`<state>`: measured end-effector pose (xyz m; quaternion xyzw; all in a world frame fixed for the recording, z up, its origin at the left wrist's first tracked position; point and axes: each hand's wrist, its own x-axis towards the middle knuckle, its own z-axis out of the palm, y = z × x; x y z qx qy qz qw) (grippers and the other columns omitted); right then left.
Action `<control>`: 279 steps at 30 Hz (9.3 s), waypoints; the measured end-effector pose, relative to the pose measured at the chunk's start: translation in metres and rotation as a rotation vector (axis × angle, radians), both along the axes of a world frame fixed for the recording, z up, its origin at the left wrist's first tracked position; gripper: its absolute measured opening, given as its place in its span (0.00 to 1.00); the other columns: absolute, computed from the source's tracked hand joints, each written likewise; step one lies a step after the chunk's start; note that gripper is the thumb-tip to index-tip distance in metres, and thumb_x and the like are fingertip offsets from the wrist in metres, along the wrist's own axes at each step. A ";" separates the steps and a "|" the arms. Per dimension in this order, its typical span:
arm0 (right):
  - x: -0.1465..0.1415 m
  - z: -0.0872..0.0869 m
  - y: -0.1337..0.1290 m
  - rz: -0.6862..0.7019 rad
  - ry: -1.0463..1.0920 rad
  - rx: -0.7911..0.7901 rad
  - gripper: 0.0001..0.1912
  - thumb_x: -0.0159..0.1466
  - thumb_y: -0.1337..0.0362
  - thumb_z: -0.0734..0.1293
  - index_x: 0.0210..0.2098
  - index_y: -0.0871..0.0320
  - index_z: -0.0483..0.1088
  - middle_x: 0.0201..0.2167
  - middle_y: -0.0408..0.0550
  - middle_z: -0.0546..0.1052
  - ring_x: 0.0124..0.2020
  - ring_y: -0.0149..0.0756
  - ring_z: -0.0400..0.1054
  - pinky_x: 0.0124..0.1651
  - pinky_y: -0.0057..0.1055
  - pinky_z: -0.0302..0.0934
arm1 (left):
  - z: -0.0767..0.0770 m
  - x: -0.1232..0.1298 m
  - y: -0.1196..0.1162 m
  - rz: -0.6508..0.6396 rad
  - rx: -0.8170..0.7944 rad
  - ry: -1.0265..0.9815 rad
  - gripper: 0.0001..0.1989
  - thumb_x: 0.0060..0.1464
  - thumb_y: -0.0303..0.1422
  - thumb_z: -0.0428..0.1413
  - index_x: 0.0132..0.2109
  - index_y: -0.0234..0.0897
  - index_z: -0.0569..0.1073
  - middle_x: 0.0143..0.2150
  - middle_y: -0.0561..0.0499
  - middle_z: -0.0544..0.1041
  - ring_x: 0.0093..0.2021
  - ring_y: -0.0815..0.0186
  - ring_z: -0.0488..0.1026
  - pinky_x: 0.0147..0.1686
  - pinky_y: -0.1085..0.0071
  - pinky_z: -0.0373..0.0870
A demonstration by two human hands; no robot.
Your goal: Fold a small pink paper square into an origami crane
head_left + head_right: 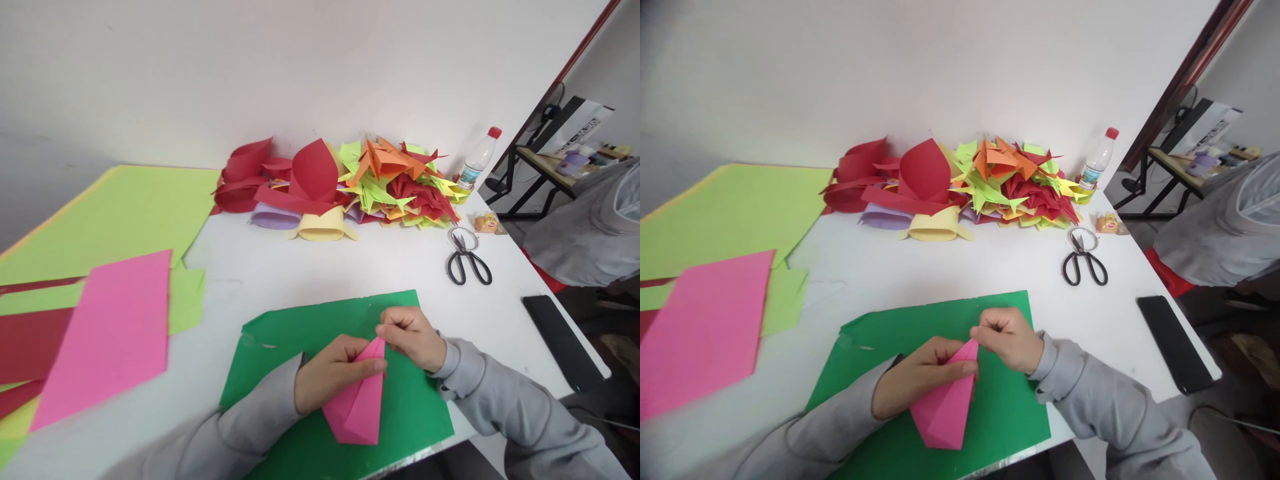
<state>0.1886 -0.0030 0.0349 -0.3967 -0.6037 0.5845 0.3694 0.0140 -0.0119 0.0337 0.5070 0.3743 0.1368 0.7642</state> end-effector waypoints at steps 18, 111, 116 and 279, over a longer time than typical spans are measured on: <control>0.000 -0.010 0.001 0.104 0.095 -0.155 0.23 0.58 0.44 0.68 0.28 0.57 0.61 0.18 0.36 0.66 0.18 0.24 0.58 0.22 0.23 0.53 | -0.006 0.000 0.001 0.421 0.049 -0.170 0.23 0.44 0.52 0.63 0.27 0.32 0.74 0.23 0.53 0.70 0.23 0.72 0.62 0.24 0.76 0.58; 0.023 0.009 0.004 -0.065 -0.590 1.420 0.06 0.63 0.74 0.62 0.38 0.64 0.70 0.29 0.49 0.78 0.30 0.36 0.65 0.29 0.35 0.53 | 0.008 -0.031 0.016 0.349 1.733 0.201 0.06 0.56 0.23 0.55 0.35 0.38 0.71 0.28 0.52 0.71 0.34 0.65 0.67 0.37 0.62 0.62; 0.024 0.006 0.005 -0.057 -0.596 1.392 0.06 0.63 0.74 0.62 0.38 0.63 0.70 0.29 0.48 0.78 0.31 0.37 0.65 0.30 0.36 0.54 | 0.008 -0.032 0.017 0.363 1.762 0.212 0.06 0.56 0.24 0.56 0.33 0.38 0.70 0.27 0.53 0.72 0.34 0.65 0.67 0.37 0.62 0.62; 0.013 -0.002 -0.005 -0.244 -0.077 0.128 0.17 0.60 0.49 0.68 0.29 0.58 0.66 0.16 0.35 0.62 0.17 0.24 0.54 0.20 0.23 0.51 | 0.006 -0.029 0.012 0.488 0.577 -0.032 0.17 0.57 0.44 0.55 0.29 0.35 0.73 0.20 0.54 0.72 0.20 0.69 0.68 0.22 0.72 0.67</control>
